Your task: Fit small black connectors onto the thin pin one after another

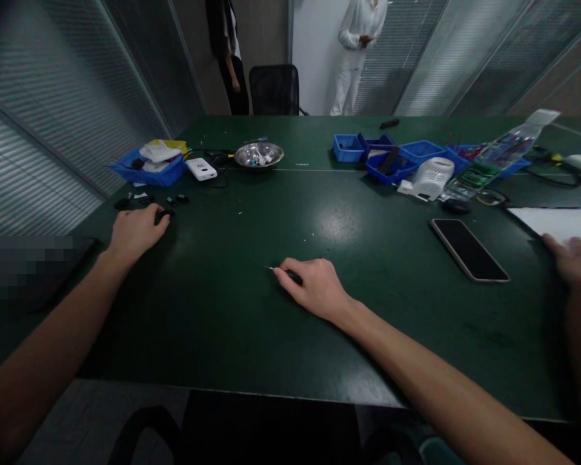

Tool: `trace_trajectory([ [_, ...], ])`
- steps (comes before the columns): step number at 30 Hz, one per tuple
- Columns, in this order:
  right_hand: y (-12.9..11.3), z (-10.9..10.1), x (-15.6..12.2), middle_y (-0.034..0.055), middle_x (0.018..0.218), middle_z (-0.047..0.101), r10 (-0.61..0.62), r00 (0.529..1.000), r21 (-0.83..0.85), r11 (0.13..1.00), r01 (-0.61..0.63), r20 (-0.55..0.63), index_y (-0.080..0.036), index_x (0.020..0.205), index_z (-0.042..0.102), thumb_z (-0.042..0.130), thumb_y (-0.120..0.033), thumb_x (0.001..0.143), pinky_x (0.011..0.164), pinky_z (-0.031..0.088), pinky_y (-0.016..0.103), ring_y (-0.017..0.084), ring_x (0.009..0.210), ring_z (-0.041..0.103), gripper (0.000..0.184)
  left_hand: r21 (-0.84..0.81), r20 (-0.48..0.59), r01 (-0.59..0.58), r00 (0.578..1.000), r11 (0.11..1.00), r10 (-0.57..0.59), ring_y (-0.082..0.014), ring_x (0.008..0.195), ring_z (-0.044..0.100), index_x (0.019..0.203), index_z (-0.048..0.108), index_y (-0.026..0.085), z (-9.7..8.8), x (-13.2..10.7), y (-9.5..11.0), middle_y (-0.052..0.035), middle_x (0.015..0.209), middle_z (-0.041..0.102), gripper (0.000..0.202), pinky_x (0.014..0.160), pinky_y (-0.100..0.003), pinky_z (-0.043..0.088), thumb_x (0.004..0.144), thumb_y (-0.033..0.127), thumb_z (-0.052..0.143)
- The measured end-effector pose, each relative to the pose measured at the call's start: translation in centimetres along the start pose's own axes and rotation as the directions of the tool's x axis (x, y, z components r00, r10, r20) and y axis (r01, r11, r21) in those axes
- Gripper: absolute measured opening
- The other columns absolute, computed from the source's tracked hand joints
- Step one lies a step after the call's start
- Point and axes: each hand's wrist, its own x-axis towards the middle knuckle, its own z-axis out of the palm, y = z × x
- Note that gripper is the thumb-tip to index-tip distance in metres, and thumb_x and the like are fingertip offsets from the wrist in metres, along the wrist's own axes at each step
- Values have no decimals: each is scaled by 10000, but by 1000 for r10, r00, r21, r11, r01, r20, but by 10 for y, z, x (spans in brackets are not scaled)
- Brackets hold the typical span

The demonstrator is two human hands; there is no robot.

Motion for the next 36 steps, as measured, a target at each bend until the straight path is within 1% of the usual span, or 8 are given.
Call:
trace_trajectory([
  [3, 0, 0, 0, 14, 670, 667, 0, 1000, -6, 1000, 0, 5, -184, 973, 729, 419, -461, 1037, 564, 351, 257, 114, 538, 543, 421, 8, -7, 67, 998, 998, -67, -336, 984, 632, 1251, 625, 113, -1, 0, -11, -182, 1025, 702, 532, 947, -463, 377, 990, 515, 392],
  [7, 0, 0, 0, 9, 658, 661, -5, 1000, -10, 1000, 5, 4, -184, 973, 727, 417, -462, 1039, 563, 353, 254, 111, 533, 540, 422, 2, -115, 121, 986, 993, -120, -315, 981, 630, 1349, 576, 126, 3, -2, -22, -175, 1057, 702, 493, 928, -429, 376, 1035, 392, 306],
  [13, -3, -1, 0, 15, 673, 672, 1, 1000, -11, 1000, -1, 15, -180, 982, 728, 415, -462, 1039, 566, 361, 254, 113, 543, 555, 425, -132, -144, 102, 982, 986, -121, -290, 1045, 584, 1305, 593, 159, 11, -2, -40, -113, 1168, 689, 402, 924, -401, 396, 969, 359, 500],
  [17, -3, -2, 0, 10, 656, 660, -1, 1000, -13, 1000, 1, 3, -183, 954, 729, 419, -463, 1036, 568, 358, 258, 113, 536, 549, 426, -127, -175, 179, 964, 976, -200, -363, 1109, 540, 1293, 607, 102, 12, -2, -44, -189, 1199, 646, 464, 932, -484, 400, 956, 410, 523],
  [22, -2, -2, 0, 6, 656, 654, -9, 1000, -22, 1000, 9, 10, -188, 962, 725, 411, -468, 1041, 569, 349, 259, 112, 536, 542, 429, -162, -17, 268, 962, 950, -274, -375, 1048, 547, 1149, 696, 90, 12, -1, -55, -218, 1148, 628, 474, 921, -543, 397, 965, 474, 488],
  [25, -1, -1, -1, 2, 648, 647, -14, 1000, -25, 1000, 14, 4, -191, 962, 725, 414, -477, 1039, 567, 344, 260, 112, 533, 536, 429, -187, -15, 269, 961, 945, -277, -327, 962, 569, 1104, 710, 122, 15, -1, -59, -165, 1035, 655, 398, 891, -497, 421, 960, 428, 501],
  [29, -1, -1, -1, 6, 654, 653, -7, 1000, -22, 1000, 7, 5, -190, 968, 727, 422, -468, 1038, 569, 347, 259, 114, 538, 540, 419, -162, -112, 232, 962, 959, -251, -281, 890, 583, 1095, 695, 126, 16, -1, -55, -130, 982, 679, 345, 859, -429, 440, 954, 386, 519],
  [36, -3, -3, 0, 12, 660, 660, 0, 1000, -16, 1000, 0, 22, -187, 975, 729, 415, -466, 1038, 556, 352, 251, 115, 540, 545, 425, -477, -283, 69, 932, 876, -227, -156, 877, 633, 1113, 701, 116, 8, 0, -35, -61, 1031, 714, 277, 875, -264, 464, 938, 314, 618],
])
